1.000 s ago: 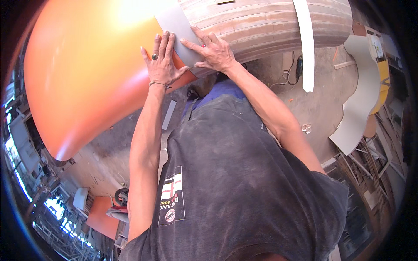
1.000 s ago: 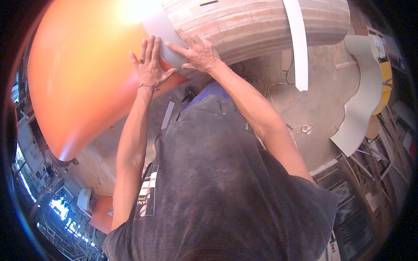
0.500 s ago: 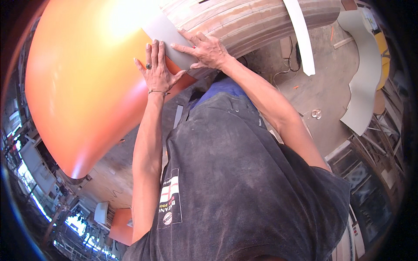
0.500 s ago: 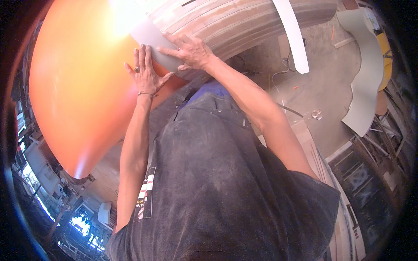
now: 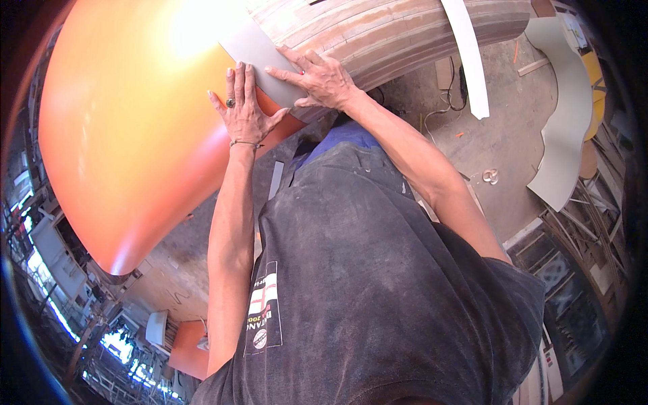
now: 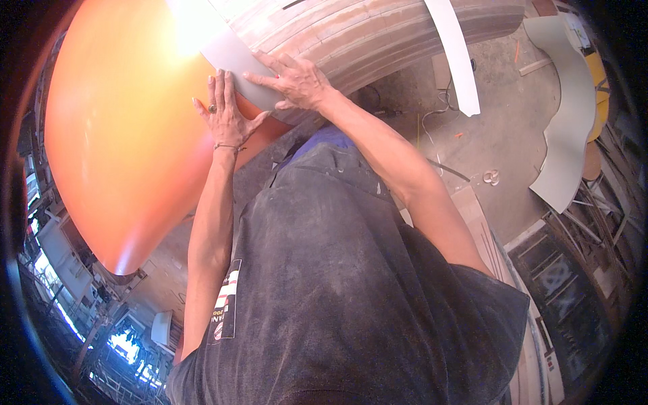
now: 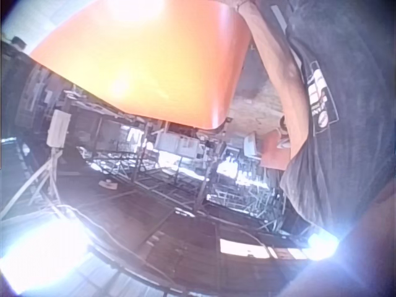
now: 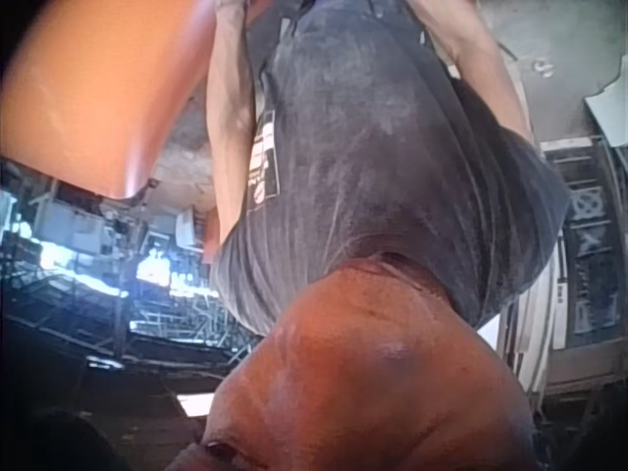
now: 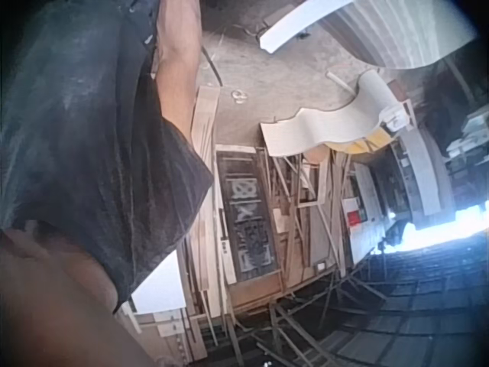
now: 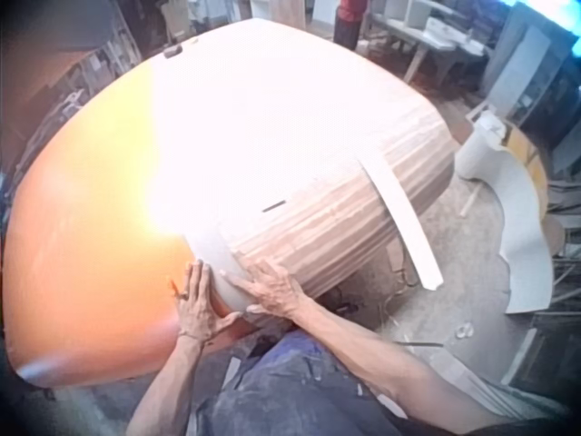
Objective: The person selects laminate strips from a pile and applies them to the surface of a curved wooden structure.
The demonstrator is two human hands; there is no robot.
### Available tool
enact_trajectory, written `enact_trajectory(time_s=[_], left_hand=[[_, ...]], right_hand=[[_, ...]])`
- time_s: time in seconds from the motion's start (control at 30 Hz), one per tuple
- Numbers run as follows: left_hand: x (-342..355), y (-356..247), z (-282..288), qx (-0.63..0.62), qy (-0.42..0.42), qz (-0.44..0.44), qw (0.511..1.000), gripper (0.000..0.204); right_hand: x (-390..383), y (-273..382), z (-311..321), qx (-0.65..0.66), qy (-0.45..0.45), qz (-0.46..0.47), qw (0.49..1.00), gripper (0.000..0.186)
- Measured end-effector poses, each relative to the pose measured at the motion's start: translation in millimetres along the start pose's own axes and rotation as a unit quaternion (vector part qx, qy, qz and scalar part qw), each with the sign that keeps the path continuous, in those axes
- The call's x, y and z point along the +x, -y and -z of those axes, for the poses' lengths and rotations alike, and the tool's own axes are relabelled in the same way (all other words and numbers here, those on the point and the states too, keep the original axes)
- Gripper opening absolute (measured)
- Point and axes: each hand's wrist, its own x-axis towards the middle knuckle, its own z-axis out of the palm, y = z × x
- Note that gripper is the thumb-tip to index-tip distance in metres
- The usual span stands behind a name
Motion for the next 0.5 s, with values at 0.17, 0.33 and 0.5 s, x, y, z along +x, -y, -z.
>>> enact_trajectory(time_s=[0.17, 0.33, 0.5], left_hand=[[-0.5, -0.5, 0.4, -0.018, -0.003, 0.001, 1.000, 0.130], [-0.3, -1.1, 1.4, -0.024, 0.004, 0.001, 1.000, 0.128], [0.5, -2.4, 3.2, -0.017, 0.019, 0.000, 1.000, 0.132]], right_hand=[[1.2, 2.7, 4.4, 0.026, 0.032, -0.024, 0.999, 0.109], [2.3, 4.3, 6.6, 0.025, 0.010, -0.027, 0.999, 0.108], [0.6, 7.9, 4.9, 0.019, 0.018, -0.040, 0.999, 0.107]])
